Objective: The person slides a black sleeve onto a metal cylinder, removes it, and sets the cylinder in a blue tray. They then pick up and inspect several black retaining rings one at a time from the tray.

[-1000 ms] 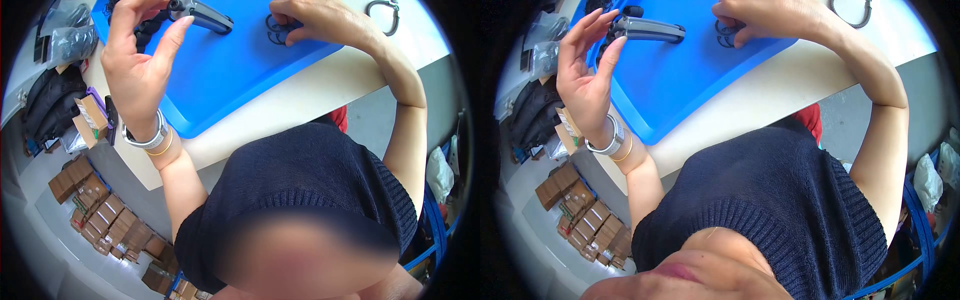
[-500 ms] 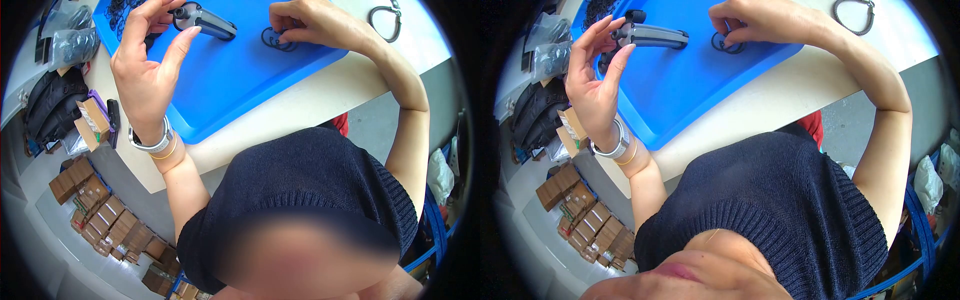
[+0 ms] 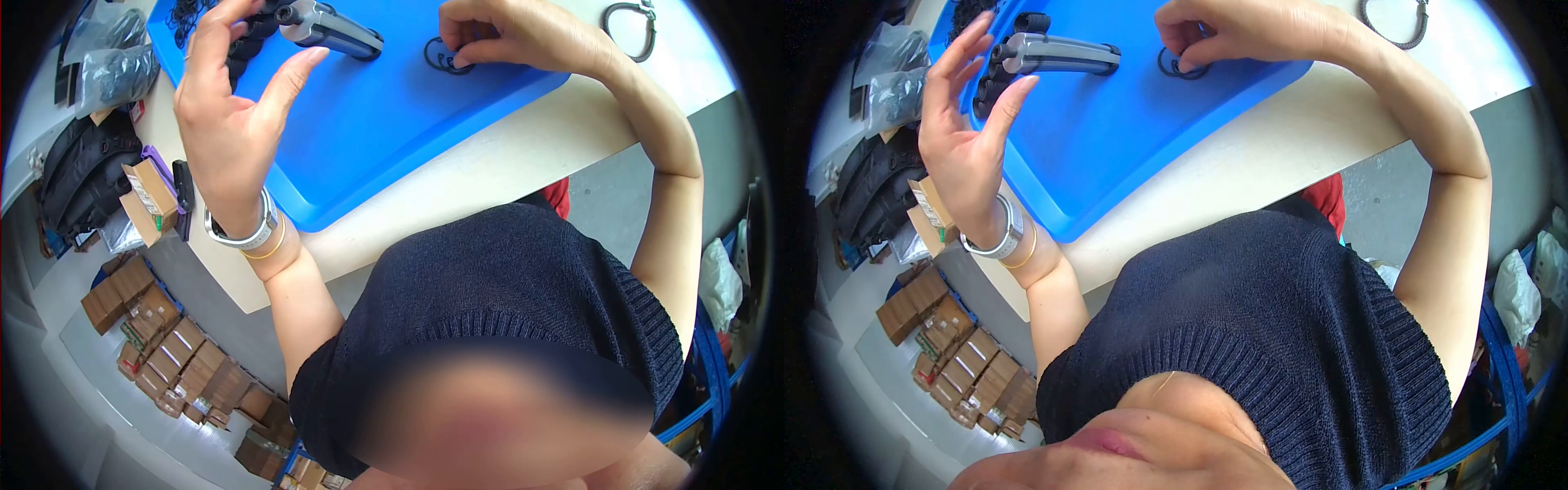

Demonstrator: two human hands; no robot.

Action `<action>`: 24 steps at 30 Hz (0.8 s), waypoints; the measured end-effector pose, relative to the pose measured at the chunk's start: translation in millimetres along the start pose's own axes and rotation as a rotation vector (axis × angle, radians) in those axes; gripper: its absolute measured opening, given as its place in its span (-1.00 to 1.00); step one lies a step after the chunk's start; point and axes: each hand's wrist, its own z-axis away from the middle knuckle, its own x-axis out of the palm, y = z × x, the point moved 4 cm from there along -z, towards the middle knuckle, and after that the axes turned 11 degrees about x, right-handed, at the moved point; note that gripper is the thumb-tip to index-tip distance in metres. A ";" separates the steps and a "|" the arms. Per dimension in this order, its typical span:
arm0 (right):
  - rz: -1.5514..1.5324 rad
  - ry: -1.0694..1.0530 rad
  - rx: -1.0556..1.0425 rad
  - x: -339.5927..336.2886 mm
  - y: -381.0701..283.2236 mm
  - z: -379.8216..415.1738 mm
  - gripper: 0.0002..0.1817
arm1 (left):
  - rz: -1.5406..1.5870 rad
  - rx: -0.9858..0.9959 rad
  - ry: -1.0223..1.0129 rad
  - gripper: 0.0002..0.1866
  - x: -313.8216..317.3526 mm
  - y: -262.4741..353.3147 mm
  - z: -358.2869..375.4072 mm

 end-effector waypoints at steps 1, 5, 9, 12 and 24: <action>-0.001 0.000 0.001 -0.5 -0.7 -0.4 -0.82 | 0.001 0.000 -0.001 -0.48 -2.2 5.3 1.0; -0.436 -0.129 0.008 9.0 12.4 -4.3 -0.82 | 0.040 -0.168 0.075 -0.49 -7.0 33.3 11.8; -0.867 -0.287 -0.013 11.2 8.6 0.1 -0.81 | 0.266 -0.287 -0.158 -0.60 20.6 42.9 12.0; -0.994 -0.345 -0.017 16.2 8.7 -0.9 -0.80 | 0.293 -0.277 -0.242 -0.71 38.9 36.4 11.6; -0.870 -0.263 -0.021 6.3 11.7 -1.5 -0.79 | 0.792 -0.516 -0.234 -0.85 57.0 16.7 16.9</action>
